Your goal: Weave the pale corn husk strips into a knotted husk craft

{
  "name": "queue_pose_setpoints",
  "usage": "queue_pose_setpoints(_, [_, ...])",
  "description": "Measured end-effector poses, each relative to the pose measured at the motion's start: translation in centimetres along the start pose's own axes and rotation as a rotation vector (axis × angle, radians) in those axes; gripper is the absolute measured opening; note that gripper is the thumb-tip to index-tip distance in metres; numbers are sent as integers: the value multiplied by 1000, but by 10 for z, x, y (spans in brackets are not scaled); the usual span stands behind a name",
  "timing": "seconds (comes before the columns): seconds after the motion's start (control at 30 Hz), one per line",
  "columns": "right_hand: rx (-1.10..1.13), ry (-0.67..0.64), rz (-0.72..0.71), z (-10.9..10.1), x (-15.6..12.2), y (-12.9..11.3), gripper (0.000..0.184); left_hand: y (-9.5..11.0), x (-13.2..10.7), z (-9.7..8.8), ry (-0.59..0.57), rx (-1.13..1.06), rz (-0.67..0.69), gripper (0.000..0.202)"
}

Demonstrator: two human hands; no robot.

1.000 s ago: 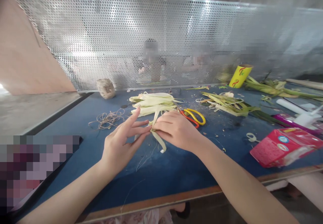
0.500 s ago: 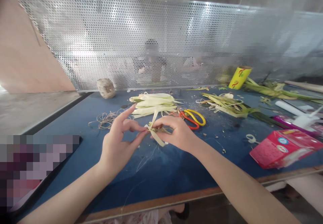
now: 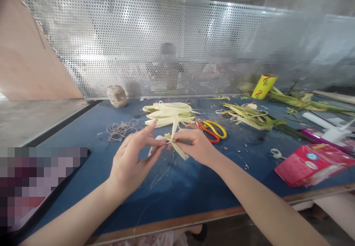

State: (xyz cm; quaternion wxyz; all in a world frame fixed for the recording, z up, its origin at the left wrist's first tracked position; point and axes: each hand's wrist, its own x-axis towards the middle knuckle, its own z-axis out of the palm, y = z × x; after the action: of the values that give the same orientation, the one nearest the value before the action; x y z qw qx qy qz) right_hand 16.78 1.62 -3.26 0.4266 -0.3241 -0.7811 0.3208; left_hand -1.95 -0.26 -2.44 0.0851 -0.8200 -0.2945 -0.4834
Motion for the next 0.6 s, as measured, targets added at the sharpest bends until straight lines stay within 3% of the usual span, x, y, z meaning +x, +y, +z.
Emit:
queue_pose_setpoints(0.17, [-128,114,-213,-1,0,1,16,2,-1,1,-1,-50,-72,59])
queue_pose_setpoints(0.43, [22,137,-174,2,0,4,17,6,-3,3,-34,-228,-152,62])
queue_pose_setpoints(0.6, [52,68,-205,1,0,5,16,11,-6,5,-143,-526,-371,77])
